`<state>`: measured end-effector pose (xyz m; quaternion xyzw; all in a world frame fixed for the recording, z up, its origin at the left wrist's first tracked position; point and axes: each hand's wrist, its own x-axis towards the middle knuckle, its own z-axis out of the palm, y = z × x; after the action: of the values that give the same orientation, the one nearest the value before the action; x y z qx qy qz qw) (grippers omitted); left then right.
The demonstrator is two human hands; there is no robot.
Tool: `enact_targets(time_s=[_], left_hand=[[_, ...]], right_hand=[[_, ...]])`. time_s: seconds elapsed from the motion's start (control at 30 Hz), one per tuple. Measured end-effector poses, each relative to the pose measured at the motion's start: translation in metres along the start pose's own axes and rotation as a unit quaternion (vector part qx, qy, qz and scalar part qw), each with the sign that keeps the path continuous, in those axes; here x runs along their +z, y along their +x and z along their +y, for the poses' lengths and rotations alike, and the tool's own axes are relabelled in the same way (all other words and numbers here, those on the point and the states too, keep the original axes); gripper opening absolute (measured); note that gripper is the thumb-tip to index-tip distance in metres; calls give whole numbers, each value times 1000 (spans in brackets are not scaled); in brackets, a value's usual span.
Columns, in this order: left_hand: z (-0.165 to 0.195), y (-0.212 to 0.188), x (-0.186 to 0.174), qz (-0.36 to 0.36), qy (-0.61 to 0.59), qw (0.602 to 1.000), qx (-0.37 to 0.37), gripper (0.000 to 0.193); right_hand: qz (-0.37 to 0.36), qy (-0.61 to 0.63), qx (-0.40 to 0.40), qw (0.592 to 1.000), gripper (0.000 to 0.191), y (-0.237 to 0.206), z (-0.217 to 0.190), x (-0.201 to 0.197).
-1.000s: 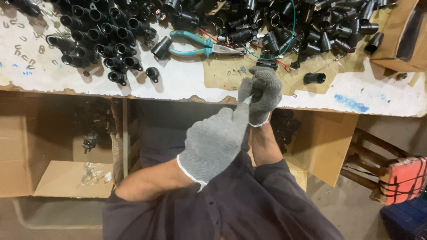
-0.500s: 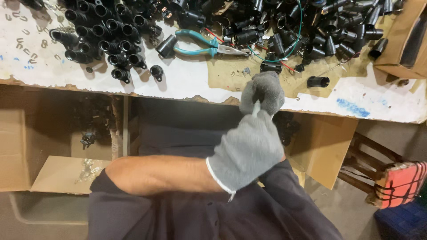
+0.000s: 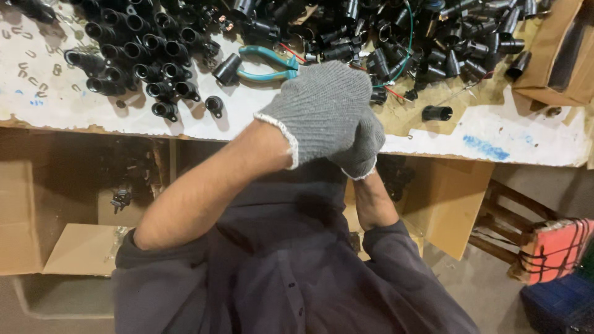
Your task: The person picks small black cylindrical components from a large pile on the workbench and assembles them by fitting inner parts together by hand, occasionally using pliers to press or adjust a part. Finished assemblies are set aside as the person repeats the cycle with new components.
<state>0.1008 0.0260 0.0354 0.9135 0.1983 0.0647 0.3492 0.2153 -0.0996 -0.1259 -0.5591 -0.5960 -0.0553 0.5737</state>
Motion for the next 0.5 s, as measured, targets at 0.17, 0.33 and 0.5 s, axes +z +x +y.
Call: enact_targets(time_s=[0.17, 0.33, 0.5], left_hand=[[25, -27, 37, 88, 36, 995, 36, 14], [80, -64, 66, 166, 230, 957, -56, 17], [77, -83, 80, 248, 218, 940, -81, 28]], right_hand=[[3, -7, 5, 1000, 31, -1, 4, -2], [4, -9, 29, 1000, 31, -5, 7, -6], [18, -30, 52, 998, 31, -5, 9, -9]])
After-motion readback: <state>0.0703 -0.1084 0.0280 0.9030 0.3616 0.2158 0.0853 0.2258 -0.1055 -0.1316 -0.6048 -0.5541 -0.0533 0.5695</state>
